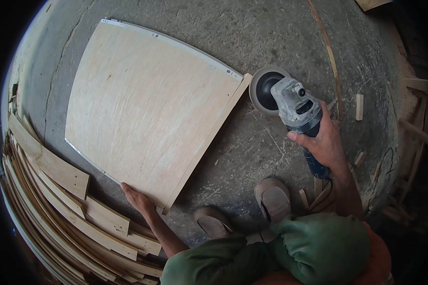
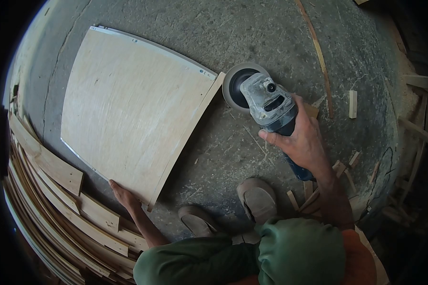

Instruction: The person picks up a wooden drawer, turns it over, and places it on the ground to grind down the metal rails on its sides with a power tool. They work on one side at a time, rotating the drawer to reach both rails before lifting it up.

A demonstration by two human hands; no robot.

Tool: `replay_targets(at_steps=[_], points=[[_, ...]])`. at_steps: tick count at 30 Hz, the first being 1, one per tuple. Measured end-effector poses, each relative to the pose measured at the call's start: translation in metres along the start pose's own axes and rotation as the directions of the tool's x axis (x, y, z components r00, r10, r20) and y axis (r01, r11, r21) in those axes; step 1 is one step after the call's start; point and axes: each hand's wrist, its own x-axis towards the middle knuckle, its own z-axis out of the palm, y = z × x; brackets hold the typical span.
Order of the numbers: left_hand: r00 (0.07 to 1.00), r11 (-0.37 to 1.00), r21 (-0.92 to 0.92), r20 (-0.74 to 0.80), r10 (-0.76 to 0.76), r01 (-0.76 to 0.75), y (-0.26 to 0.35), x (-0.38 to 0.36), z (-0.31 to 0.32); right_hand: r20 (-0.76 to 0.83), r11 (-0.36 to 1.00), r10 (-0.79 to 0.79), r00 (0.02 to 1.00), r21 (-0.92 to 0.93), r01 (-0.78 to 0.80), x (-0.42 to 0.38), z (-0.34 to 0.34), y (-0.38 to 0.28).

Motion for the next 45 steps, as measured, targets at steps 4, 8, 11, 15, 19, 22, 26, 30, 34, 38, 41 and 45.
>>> replay_targets(at_steps=[4, 8, 11, 15, 19, 22, 26, 30, 34, 38, 41, 45], points=[[1.0, 1.0, 0.01, -0.003, -0.018, 0.018, 0.005, -0.002, 0.001, 0.043, 1.0, 0.029, 0.999, 0.011, -0.029, -0.005, 0.009, -0.008], [1.0, 1.0, -0.001, 0.017, 0.006, -0.006, 0.004, -0.001, 0.001, 0.063, 0.999, 0.047, 0.997, 0.0, -0.047, 0.002, 0.009, -0.009], [1.0, 1.0, 0.01, -0.011, 0.007, -0.006, 0.005, -0.002, 0.002, 0.005, 1.0, 0.022, 1.0, -0.004, -0.022, 0.01, 0.001, 0.001], [1.0, 1.0, 0.005, 0.0, -0.01, 0.01, -0.001, 0.001, -0.001, -0.021, 0.999, 0.025, 0.999, 0.023, -0.025, 0.01, -0.006, 0.002], [1.0, 0.999, 0.024, 0.003, -0.026, 0.025, 0.002, 0.0, -0.001, -0.004, 0.999, -0.018, 1.0, -0.043, 0.018, 0.01, -0.002, -0.001], [1.0, 1.0, -0.019, -0.011, -0.021, 0.02, 0.0, 0.0, 0.001, 0.006, 0.998, 0.054, 0.999, 0.008, -0.054, 0.018, -0.003, 0.002], [1.0, 1.0, 0.002, -0.024, -0.009, 0.009, -0.003, 0.002, -0.001, -0.012, 0.997, 0.069, 0.998, 0.024, -0.068, 0.024, -0.013, -0.001], [1.0, 0.999, -0.024, -0.011, -0.029, 0.028, -0.003, 0.002, -0.001, -0.004, 0.999, 0.038, 0.999, -0.009, -0.038, 0.021, -0.013, -0.005], [1.0, 0.999, -0.054, 0.017, -0.009, 0.01, 0.002, -0.002, 0.0, 0.013, 0.998, 0.046, 0.999, -0.05, -0.046, 0.024, -0.009, -0.006], [0.999, 0.996, -0.083, 0.03, -0.011, 0.014, 0.0, -0.001, -0.001, -0.015, 0.999, 0.047, 0.999, 0.006, -0.047, 0.027, -0.018, 0.001], [0.996, 0.984, -0.154, 0.028, -0.087, 0.09, -0.014, 0.008, -0.009, -0.143, 0.995, 0.059, 0.988, 0.085, -0.047, 0.016, -0.037, 0.009], [0.997, 0.997, -0.018, -0.022, 0.078, -0.078, -0.003, 0.007, -0.02, -0.19, 0.977, 0.1, 0.977, 0.202, -0.06, -0.015, -0.056, 0.009]])
